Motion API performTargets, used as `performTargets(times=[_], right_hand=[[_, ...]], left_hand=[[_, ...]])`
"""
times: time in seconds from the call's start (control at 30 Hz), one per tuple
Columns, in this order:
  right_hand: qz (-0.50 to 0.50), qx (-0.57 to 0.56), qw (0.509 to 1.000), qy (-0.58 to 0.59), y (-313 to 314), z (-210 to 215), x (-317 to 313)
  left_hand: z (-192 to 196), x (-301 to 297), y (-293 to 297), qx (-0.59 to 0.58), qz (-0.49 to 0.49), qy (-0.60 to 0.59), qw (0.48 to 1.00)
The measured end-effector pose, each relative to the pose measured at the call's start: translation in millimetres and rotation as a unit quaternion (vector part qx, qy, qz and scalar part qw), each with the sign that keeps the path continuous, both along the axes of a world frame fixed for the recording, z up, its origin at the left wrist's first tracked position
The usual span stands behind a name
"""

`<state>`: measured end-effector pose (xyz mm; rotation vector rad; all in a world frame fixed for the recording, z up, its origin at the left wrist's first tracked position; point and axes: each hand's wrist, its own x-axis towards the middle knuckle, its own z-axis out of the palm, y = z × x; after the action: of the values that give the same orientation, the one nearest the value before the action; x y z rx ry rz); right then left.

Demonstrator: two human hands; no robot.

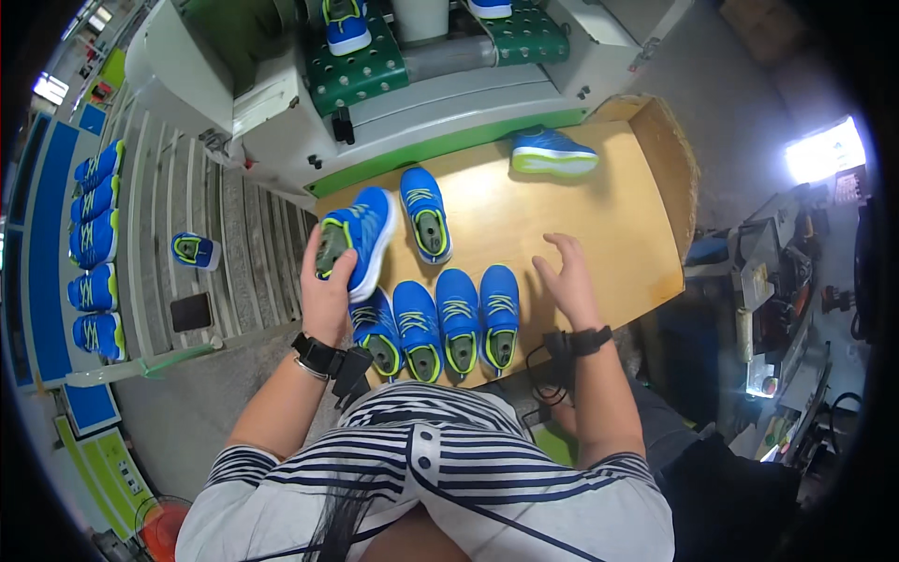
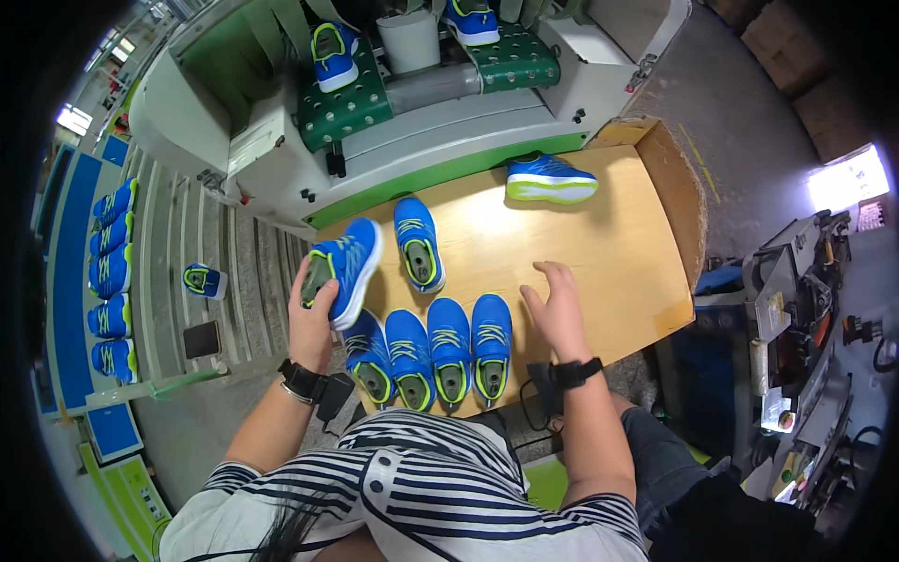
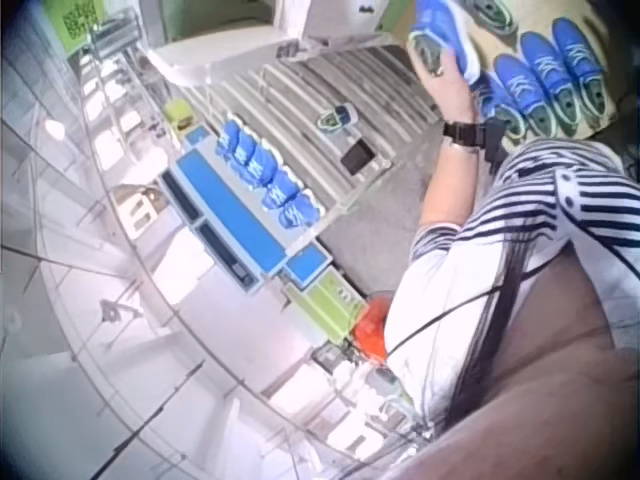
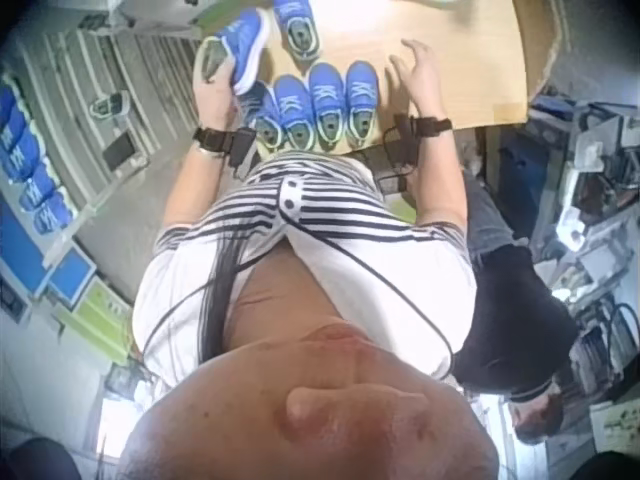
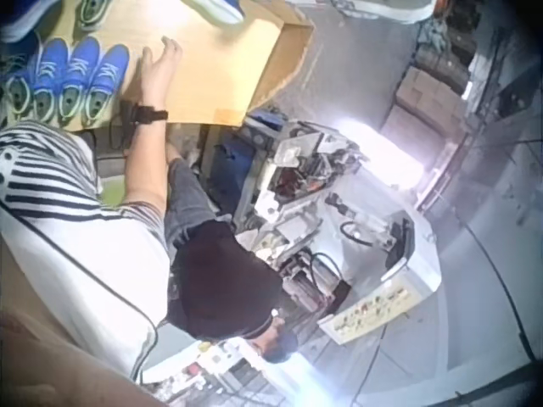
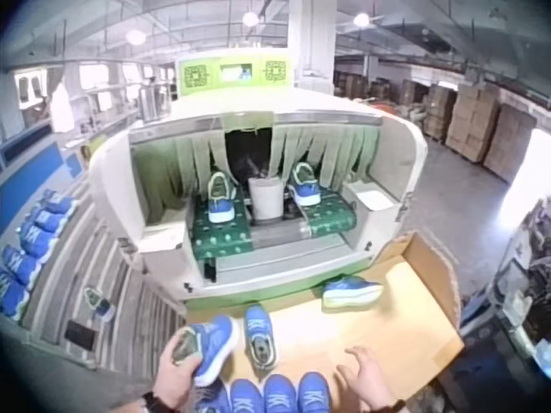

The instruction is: The person repeatedly picks up blue and green sneakers from a wooden table, places them into a green and white machine, and retrieves them as they emerge. The person then places the processed shoes back onto the table, repeating this cycle continuously.

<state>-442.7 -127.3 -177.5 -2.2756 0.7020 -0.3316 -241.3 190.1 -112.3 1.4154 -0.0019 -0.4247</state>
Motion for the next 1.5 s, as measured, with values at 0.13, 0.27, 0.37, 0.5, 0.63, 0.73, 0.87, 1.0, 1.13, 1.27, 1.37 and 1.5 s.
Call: performTargets(times=[0.13,0.27,0.37,0.5,0.63,0.73,0.87,1.0,1.13,1.27,1.37,1.5], right_hand=[[-0.021,-0.027,0.996,0.084,-84,-40,41],[-0.103,-0.249,0.955,0.125,-150,-35,107],[-0.109,-0.227,0.932,0.262,-173,-39,124],[-0.041,-0.234,0.936,0.26,-165,-32,112],[0.015,0.005,0.993,0.116,-120,-18,88],[0.148,0.025,0.986,0.068,-50,48,100],[0.269,-0.025,0.951,-0.147,30,94,143],[0.109,0.189,0.97,-0.109,52,44,165],[0.197,0.09,0.976,0.003,90,-57,150],[0.158,0.149,0.976,-0.035,85,-38,155],[0.035,0.355,0.933,-0.04,47,-8,144],[0.03,0.162,0.973,-0.159,9,94,127]], left_hand=[[-66,21,-9,0.206,-0.041,-0.192,0.959],[-117,38,-12,0.099,-0.2,0.02,0.975],[-95,32,-9,0.153,-0.191,0.02,0.969],[-74,40,9,0.292,-0.15,-0.178,0.928],[-47,56,16,0.177,-0.129,-0.111,0.969],[-5,62,2,-0.01,-0.147,0.01,0.989],[39,53,-40,-0.163,-0.316,0.174,0.918],[88,89,-51,-0.194,-0.212,0.138,0.948],[131,110,-101,-0.122,-0.078,-0.22,0.965],[74,179,-154,0.143,0.141,-0.476,0.856],[56,205,-171,0.199,0.144,-0.431,0.868],[57,209,-169,0.209,0.12,-0.414,0.878]])
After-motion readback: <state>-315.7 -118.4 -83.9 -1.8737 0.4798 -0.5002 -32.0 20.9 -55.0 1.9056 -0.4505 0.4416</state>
